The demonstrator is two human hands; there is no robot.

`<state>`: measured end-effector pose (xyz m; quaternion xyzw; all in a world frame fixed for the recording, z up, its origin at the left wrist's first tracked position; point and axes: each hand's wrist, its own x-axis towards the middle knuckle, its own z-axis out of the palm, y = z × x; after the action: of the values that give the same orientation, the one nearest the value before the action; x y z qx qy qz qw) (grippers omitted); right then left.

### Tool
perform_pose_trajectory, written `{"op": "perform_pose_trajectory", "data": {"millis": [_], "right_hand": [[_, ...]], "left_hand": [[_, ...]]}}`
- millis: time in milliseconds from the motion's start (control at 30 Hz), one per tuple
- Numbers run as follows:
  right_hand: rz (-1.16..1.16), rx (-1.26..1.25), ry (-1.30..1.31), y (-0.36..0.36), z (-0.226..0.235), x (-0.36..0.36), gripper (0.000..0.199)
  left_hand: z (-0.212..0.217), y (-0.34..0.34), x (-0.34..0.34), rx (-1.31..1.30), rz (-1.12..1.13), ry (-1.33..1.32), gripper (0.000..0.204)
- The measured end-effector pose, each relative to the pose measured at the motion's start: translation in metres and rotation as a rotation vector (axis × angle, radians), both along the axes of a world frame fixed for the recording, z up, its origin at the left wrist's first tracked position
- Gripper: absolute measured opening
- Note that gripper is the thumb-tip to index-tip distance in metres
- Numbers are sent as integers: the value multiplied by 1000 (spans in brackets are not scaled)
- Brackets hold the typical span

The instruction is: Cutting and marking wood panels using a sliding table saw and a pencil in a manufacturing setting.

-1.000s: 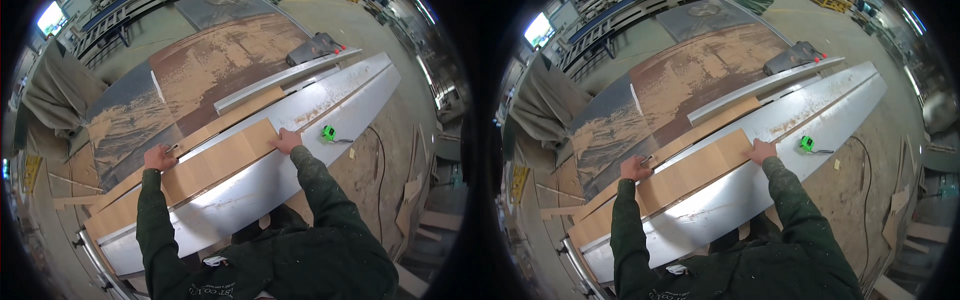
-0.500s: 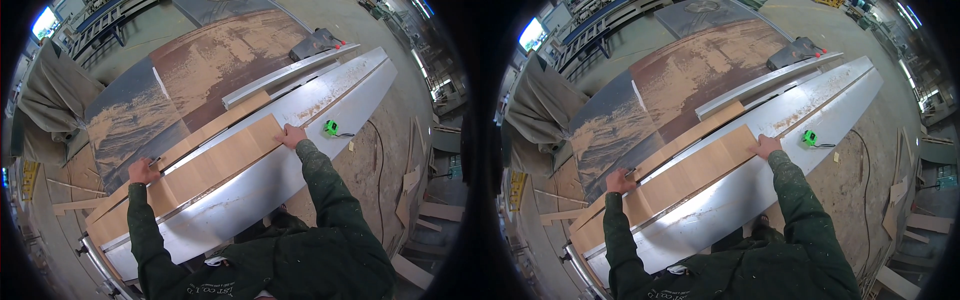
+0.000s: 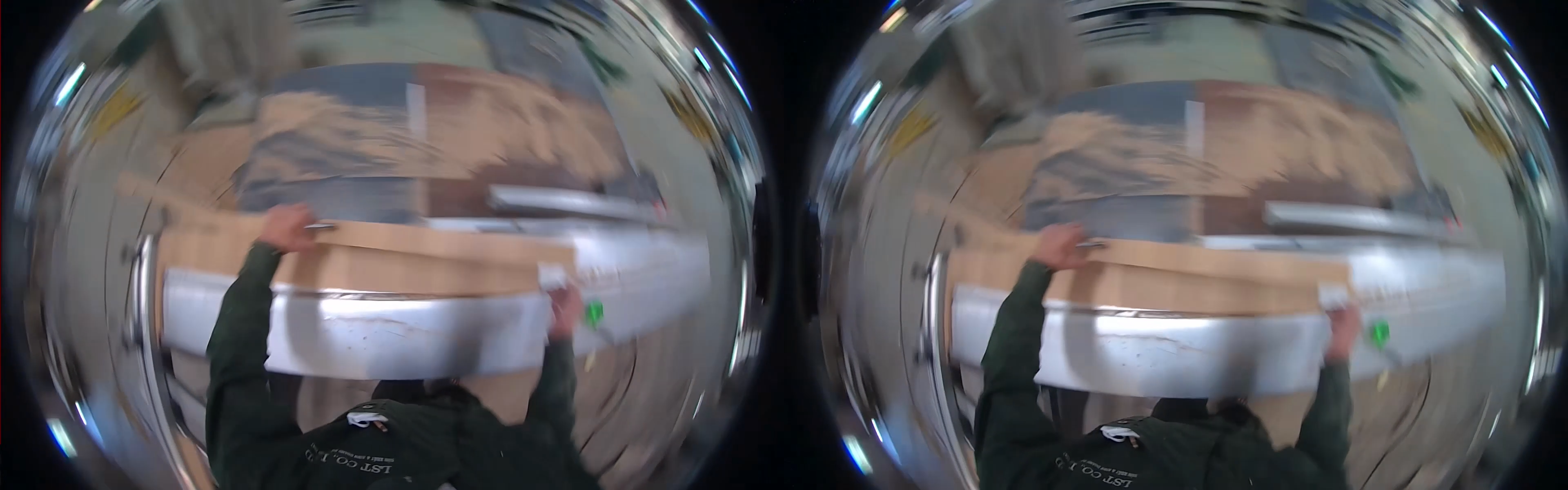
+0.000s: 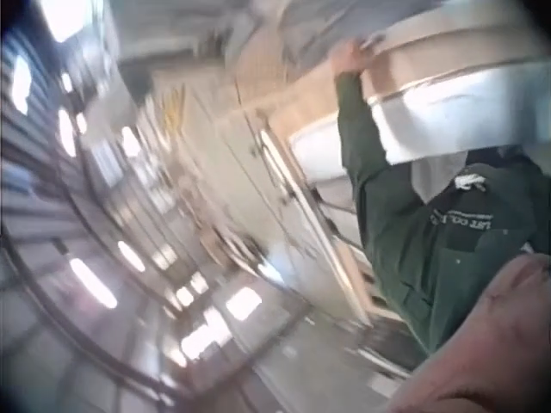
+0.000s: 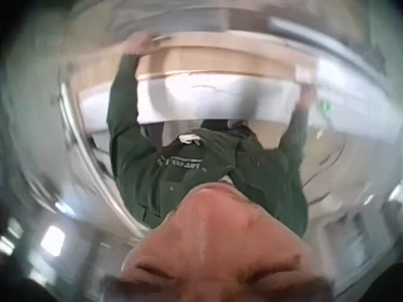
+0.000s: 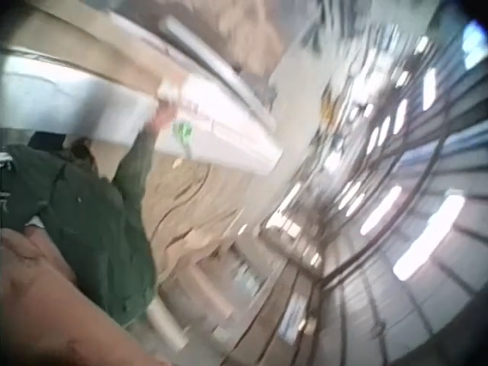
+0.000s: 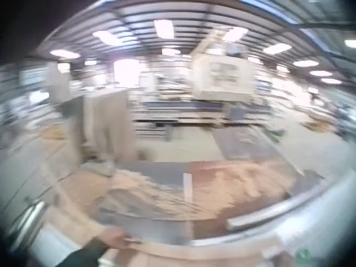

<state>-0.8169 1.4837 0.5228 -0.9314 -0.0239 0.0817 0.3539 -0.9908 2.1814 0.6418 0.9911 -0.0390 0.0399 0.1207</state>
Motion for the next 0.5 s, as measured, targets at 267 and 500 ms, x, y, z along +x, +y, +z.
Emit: {"op": "perform_pose_trajectory", "data": {"millis": [267, 500], "right_hand": [[134, 218, -72, 50, 145, -130, 32], [439, -16, -184, 9, 120, -176, 28]], "left_hand": [[-9, -53, -85, -48, -13, -17, 27], [57, -155, -189, -141, 192, -218, 21]]}}
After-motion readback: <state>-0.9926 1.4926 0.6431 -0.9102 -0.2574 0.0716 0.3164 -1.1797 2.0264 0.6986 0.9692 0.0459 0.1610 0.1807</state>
